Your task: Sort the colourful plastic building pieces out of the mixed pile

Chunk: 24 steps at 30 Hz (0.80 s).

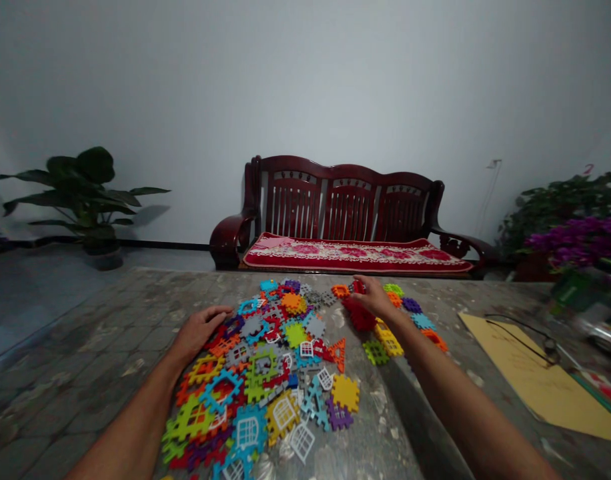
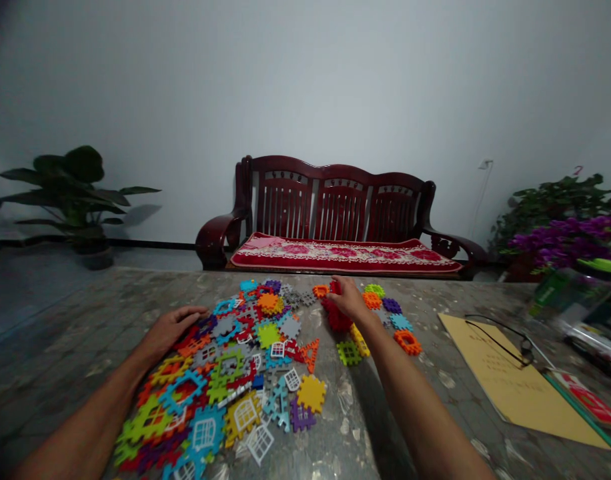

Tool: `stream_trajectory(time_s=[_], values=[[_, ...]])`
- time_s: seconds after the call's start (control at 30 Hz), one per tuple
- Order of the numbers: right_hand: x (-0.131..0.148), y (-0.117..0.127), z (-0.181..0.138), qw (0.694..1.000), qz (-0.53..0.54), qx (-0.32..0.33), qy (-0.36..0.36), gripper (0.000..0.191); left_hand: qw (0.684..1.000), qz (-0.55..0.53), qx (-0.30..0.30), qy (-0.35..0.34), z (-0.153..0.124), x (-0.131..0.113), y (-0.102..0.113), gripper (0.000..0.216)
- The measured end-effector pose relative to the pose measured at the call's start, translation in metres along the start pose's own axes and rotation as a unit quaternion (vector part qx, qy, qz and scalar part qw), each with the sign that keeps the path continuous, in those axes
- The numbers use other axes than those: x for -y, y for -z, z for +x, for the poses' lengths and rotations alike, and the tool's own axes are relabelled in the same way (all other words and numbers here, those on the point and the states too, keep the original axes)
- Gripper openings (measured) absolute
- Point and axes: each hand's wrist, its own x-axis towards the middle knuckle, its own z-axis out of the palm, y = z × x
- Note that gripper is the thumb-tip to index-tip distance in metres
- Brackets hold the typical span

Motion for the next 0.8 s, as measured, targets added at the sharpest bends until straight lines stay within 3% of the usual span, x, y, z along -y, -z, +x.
stream_trajectory(time_s=[0.23,0.5,0.67,0.8], values=[[-0.0041,-0.0017,0.006,0.996,-0.056,0.073,-0.005,0.049,1.0,-0.007,0.002,0.001,-0.001,-0.0011,-0.0012,0.046],[-0.0037,0.0022,0.0062,0.988,-0.093,0.12,-0.003,0.056,1.0,0.006,-0.002,0.004,0.0012,0.002,-0.0008,0.049],[-0.0016,0.0045,0.0054,0.987,-0.09,0.13,0.011,0.037,1.0,0.008,-0.002,0.0,0.0032,0.0051,-0.0003,0.048],[0.0017,0.007,0.0028,0.987,-0.098,0.13,-0.001,0.034,1.0,0.021,-0.012,0.004,0.0005,0.0003,-0.0002,0.044]])
